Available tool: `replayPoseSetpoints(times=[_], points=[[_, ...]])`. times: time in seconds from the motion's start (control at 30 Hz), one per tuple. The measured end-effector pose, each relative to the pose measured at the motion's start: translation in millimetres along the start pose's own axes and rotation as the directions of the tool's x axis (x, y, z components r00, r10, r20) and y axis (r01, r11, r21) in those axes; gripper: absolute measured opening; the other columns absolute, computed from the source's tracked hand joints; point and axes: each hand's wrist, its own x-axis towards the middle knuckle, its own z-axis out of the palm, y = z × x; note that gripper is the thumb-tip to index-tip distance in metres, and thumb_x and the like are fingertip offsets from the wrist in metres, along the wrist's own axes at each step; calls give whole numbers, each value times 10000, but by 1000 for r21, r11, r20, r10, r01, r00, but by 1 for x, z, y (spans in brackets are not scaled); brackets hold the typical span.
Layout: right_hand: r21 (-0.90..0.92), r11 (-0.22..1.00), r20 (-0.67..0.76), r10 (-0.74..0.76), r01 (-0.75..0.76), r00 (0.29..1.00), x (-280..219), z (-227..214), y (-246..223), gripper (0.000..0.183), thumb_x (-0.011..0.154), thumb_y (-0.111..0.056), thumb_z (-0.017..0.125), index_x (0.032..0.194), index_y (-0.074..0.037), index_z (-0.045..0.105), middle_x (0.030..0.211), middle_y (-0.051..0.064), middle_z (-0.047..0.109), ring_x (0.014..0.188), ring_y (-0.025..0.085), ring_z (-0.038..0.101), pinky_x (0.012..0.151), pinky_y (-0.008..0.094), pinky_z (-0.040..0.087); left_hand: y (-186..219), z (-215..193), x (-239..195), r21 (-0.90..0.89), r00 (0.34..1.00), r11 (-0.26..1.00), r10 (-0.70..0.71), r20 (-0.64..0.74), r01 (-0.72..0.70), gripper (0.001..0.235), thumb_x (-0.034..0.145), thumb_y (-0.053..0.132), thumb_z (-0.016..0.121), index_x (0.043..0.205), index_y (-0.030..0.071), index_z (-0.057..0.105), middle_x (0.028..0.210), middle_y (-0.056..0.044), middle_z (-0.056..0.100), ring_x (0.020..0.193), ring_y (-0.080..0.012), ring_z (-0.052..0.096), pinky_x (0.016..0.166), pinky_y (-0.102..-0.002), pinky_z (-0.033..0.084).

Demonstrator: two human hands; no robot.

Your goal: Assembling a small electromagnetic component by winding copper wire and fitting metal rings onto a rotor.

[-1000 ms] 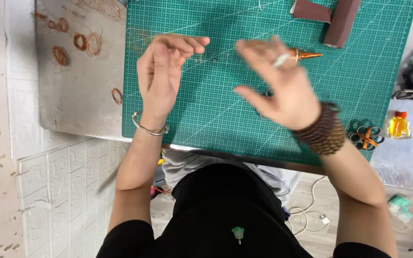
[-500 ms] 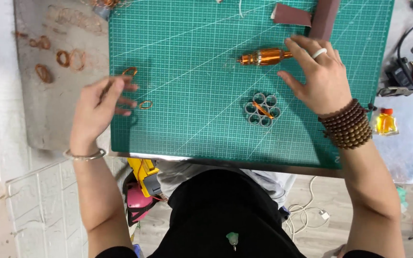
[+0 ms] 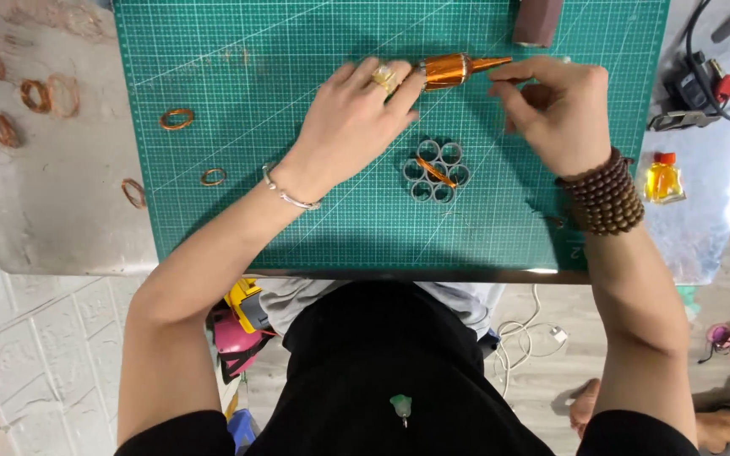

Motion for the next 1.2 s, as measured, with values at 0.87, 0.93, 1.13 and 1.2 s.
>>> replayPoseSetpoints(times=[0.87, 0.93, 1.13, 1.2], points=[[-144, 990, 219, 37, -5, 975, -7, -41, 40, 61, 1117, 112, 731, 1068, 148, 726, 824, 180, 586, 618, 180, 435, 557, 305, 345, -18, -17, -41, 52, 945, 979, -174, -278, 196, 145, 976, 198, 660, 844, 138, 659, 759, 38, 527, 645, -138, 495, 429, -198, 348], [-219, 974, 249, 5, 52, 968, -7, -42, 47, 61, 1109, 46, 741, 1071, 94, 744, 870, 159, 627, 639, 175, 484, 595, 314, 406, -18, -20, -44, 17, 953, 987, -151, -262, 161, 147, 973, 180, 671, 841, 117, 658, 759, 24, 532, 662, -143, 486, 487, -206, 385], [-578, 740, 223, -262, 344, 939, 23, -15, 16, 424, 1104, -432, 666, 1291, -56, 724, 1134, 110, 736, 868, 212, 684, 758, 339, 566, -15, -26, -48, -70, 975, 996, -63, -214, 49, 138, 957, 125, 695, 838, 75, 644, 767, -10, 547, 698, -169, 482, 624, -282, 407], [-455, 776, 238, -367, 438, 899, 36, 3, 6, 474, 1066, -401, 612, 1274, 16, 696, 1178, 193, 725, 943, 258, 721, 853, 390, 598, -15, -25, -50, -63, 977, 997, -55, -204, 43, 137, 963, 133, 685, 846, 85, 634, 767, -3, 534, 703, -175, 483, 634, -291, 398]])
